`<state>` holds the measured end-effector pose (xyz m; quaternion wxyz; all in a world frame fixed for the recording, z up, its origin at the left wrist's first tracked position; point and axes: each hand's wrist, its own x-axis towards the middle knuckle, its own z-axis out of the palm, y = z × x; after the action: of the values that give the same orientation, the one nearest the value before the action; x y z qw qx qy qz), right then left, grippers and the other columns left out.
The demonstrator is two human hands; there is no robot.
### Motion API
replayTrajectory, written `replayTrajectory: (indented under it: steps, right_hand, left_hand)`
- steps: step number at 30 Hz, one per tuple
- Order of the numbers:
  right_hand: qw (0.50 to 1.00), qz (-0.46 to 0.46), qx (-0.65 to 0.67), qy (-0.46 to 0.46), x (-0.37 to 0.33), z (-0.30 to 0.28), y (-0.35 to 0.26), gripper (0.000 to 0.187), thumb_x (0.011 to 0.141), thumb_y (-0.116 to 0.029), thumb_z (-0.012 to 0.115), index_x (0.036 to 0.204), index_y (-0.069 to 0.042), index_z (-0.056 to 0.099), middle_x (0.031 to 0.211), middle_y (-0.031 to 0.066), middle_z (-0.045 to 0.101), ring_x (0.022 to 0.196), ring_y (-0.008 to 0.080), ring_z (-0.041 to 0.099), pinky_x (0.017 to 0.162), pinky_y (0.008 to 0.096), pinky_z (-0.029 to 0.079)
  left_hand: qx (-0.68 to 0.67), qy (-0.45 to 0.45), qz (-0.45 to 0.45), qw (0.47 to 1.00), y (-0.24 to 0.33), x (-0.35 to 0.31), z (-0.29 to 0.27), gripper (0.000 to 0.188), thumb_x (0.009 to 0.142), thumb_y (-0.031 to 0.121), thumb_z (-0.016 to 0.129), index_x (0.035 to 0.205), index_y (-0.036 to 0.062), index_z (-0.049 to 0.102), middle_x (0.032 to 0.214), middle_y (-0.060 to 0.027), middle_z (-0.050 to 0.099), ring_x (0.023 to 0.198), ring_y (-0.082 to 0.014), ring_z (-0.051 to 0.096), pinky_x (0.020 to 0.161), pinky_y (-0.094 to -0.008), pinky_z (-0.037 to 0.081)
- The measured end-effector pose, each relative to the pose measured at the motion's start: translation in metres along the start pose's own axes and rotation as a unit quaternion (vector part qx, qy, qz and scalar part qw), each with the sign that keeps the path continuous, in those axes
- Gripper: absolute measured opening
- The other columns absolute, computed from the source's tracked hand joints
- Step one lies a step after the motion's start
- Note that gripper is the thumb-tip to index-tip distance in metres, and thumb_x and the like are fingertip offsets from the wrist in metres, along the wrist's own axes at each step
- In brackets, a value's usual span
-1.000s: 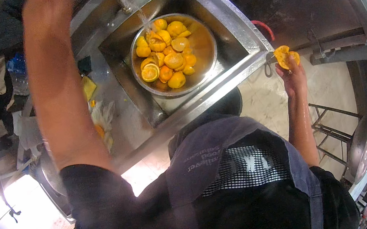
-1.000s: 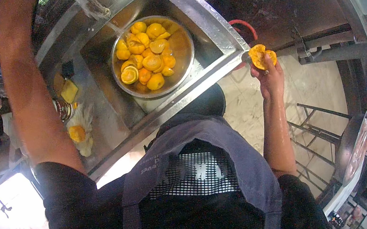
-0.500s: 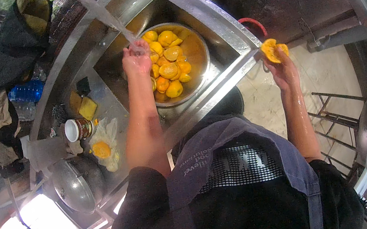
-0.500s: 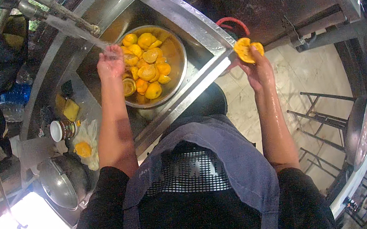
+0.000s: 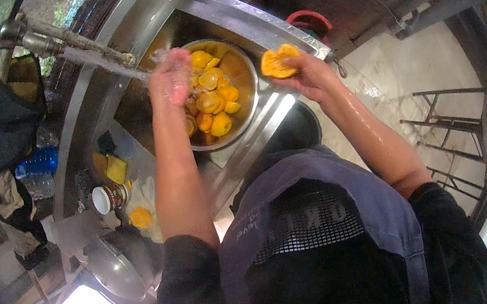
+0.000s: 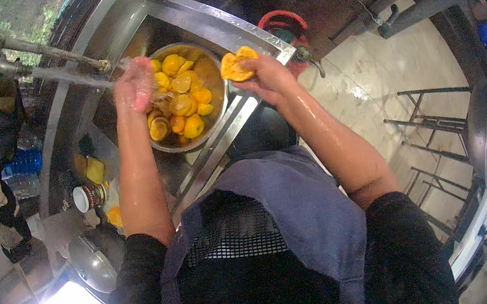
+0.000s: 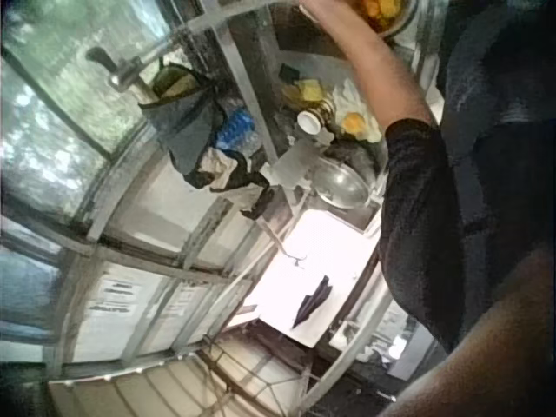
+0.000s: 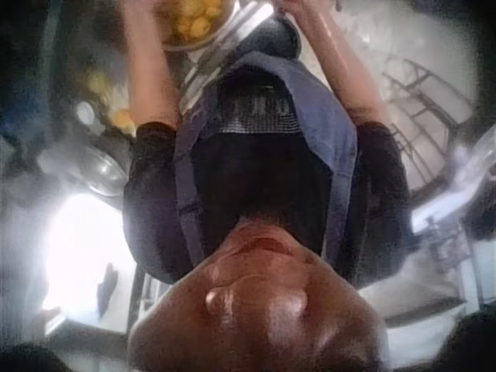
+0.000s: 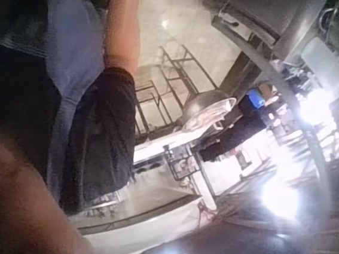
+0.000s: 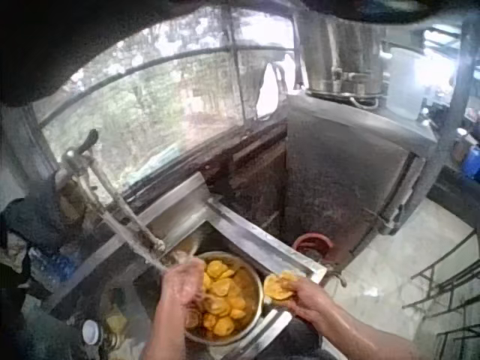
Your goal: The person puts cut orange halves into a metal bowl, washes them under a water tap in a sink, and then transfers the oranges into a red plastic bag on a table.
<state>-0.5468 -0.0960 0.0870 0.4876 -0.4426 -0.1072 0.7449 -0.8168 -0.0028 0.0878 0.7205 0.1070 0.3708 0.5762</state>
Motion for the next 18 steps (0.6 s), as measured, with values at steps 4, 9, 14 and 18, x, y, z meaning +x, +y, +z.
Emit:
replayTrajectory:
  steps: [4,9,14,18]
  right_hand:
    - [0.994,0.032,-0.104,0.015,0.012,0.007,0.001,0.034,0.081,-0.002,0.048,0.114,0.001,0.039,0.108,0.0159,0.051,0.093,0.0279,0.057,0.073,0.0372,0.054]
    - [0.803,-0.181,-0.559,0.096,0.019,0.003,-0.008,0.022,0.074,-0.007,0.054,0.096,-0.002,0.055,0.089,0.0181,0.06,0.08,0.0315,0.06,0.066,0.0398,0.05]
    - [0.631,-0.311,-0.701,0.116,0.029,-0.021,-0.031,0.02,0.069,-0.012,0.06,0.086,-0.002,0.058,0.08,0.02,0.06,0.079,0.0357,0.059,0.068,0.0424,0.047]
    - [0.564,-0.362,-0.741,0.037,0.037,-0.01,-0.026,0.023,0.069,-0.01,0.06,0.091,-0.004,0.057,0.082,0.02,0.06,0.081,0.0358,0.058,0.072,0.0417,0.046]
  left_hand:
    - [0.355,-0.178,-0.066,0.916,-0.057,-0.047,0.073,0.017,0.079,0.01,0.054,0.088,-0.0038,0.059,0.083,-0.0121,0.06,0.077,-0.0208,0.059,0.072,-0.0303,0.048]
    - [0.591,-0.192,0.0,0.783,-0.106,-0.05,0.086,0.025,0.082,0.009,0.047,0.1,-0.0037,0.058,0.092,-0.0078,0.061,0.082,-0.0143,0.056,0.075,-0.0253,0.042]
    - [0.324,-0.047,0.046,0.944,-0.091,-0.036,0.058,0.021,0.079,0.01,0.054,0.099,0.0045,0.058,0.085,-0.0044,0.061,0.075,-0.0135,0.056,0.066,-0.0274,0.046]
    - [-0.08,0.088,0.121,0.986,0.004,0.006,-0.044,0.017,0.082,0.014,0.047,0.088,0.0004,0.055,0.082,-0.0117,0.058,0.073,-0.0214,0.057,0.068,-0.0366,0.049]
